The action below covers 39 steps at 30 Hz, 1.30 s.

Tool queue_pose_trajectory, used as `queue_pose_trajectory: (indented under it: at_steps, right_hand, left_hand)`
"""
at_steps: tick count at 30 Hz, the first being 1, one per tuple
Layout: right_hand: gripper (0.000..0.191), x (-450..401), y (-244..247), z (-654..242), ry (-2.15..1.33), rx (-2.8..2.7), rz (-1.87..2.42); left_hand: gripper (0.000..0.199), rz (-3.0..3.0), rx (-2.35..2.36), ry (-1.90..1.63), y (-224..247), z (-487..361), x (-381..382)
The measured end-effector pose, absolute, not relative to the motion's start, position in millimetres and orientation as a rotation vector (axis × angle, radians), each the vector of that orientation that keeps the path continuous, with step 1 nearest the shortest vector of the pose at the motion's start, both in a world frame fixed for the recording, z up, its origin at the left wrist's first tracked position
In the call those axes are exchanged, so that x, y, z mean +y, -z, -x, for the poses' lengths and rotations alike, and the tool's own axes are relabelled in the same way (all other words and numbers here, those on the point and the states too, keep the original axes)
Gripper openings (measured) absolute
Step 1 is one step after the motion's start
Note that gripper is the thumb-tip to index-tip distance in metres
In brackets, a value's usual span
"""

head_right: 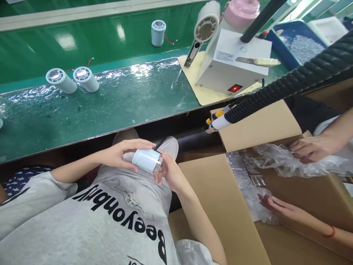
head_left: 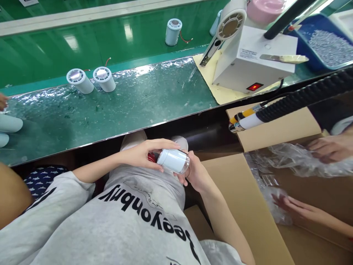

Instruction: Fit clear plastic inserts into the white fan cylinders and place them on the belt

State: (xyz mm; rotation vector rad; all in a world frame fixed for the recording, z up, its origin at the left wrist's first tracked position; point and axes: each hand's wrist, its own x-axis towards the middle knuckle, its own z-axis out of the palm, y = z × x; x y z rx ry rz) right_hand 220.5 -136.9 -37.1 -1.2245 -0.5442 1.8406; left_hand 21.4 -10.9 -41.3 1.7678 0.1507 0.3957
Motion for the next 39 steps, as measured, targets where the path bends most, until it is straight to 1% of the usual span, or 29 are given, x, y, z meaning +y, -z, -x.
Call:
queue_pose_trajectory:
  at_steps: [2, 4, 6, 9, 11, 13, 16, 18, 20, 22, 24, 26, 28, 31, 35, 37, 39]
  right_hand:
    - [0.079, -136.6, 36.2, -220.8, -1.898, -0.521, 1.215]
    - [0.077, -136.5, 36.2, -221.5, -1.954, -0.517, 1.195]
    - [0.076, -137.0, 37.5, -222.6, -2.001, -0.529, 1.176]
    - [0.085, -140.3, 42.0, -225.5, -2.03, -0.616, 1.149]
    - [0.091, -144.8, 45.8, -228.7, -1.939, -0.755, 1.139]
    - [0.088, -150.0, 49.4, -232.5, -1.672, -0.959, 1.177]
    - [0.08, -155.8, 54.0, -237.9, -1.057, -1.369, 1.214]
    - [0.065, -157.0, 55.9, -240.0, -0.681, -1.626, 1.155]
    - [0.055, -157.1, 56.4, -240.4, -0.494, -1.734, 1.105]
    - [0.052, -157.3, 55.5, -239.1, -0.577, -1.656, 1.116]
    - [0.052, -158.0, 54.1, -237.2, -0.829, -1.45, 1.148]
    - [0.05, -159.4, 53.2, -235.7, -1.075, -1.235, 1.178]
    - [0.05, -161.1, 53.2, -235.6, -1.219, -1.101, 1.215]
    - [0.052, -162.9, 53.9, -237.8, -1.257, -1.058, 1.302]
    - [0.049, -160.8, 54.9, -237.3, -1.312, -1.012, 1.401]
    - [0.049, -159.2, 55.1, -233.0, -1.39, -0.968, 1.418]
    - [0.055, -157.4, 55.9, -229.1, -1.488, -0.94, 1.381]
  left_hand:
    - [0.076, -1.771, 0.146, -0.416, 42.8, -21.7, -11.2]
    - [0.077, -1.773, 0.135, -0.443, 43.8, -22.0, -12.1]
    - [0.074, -1.769, 0.144, -0.456, 43.5, -21.9, -13.9]
    - [0.066, -1.747, 0.226, -0.429, 40.0, -21.5, -18.2]
    - [0.063, -1.715, 0.291, -0.413, 35.6, -21.1, -21.3]
    - [0.064, -1.662, 0.343, -0.398, 30.6, -20.8, -23.6]
    - [0.067, -1.565, 0.385, -0.355, 24.0, -20.5, -24.8]
    - [0.068, -1.527, 0.406, -0.307, 21.2, -20.2, -24.3]
    - [0.073, -1.507, 0.426, -0.256, 19.6, -19.7, -22.9]
    - [0.079, -1.499, 0.422, -0.22, 18.2, -19.1, -20.9]
    - [0.081, -1.505, 0.378, -0.218, 16.8, -18.5, -18.9]
    - [0.077, -1.503, 0.335, -0.219, 16.0, -17.8, -17.6]
    - [0.074, -1.468, 0.329, -0.207, 16.8, -17.2, -17.3]
    - [0.076, -1.399, 0.364, -0.181, 23.0, -16.8, -17.9]
    - [0.082, -1.317, 0.386, -0.158, 38.9, -18.2, -21.1]
    - [0.081, -1.276, 0.396, -0.136, 46.3, -18.9, -24.1]
    - [0.077, -1.243, 0.415, -0.1, 49.8, -18.5, -24.5]
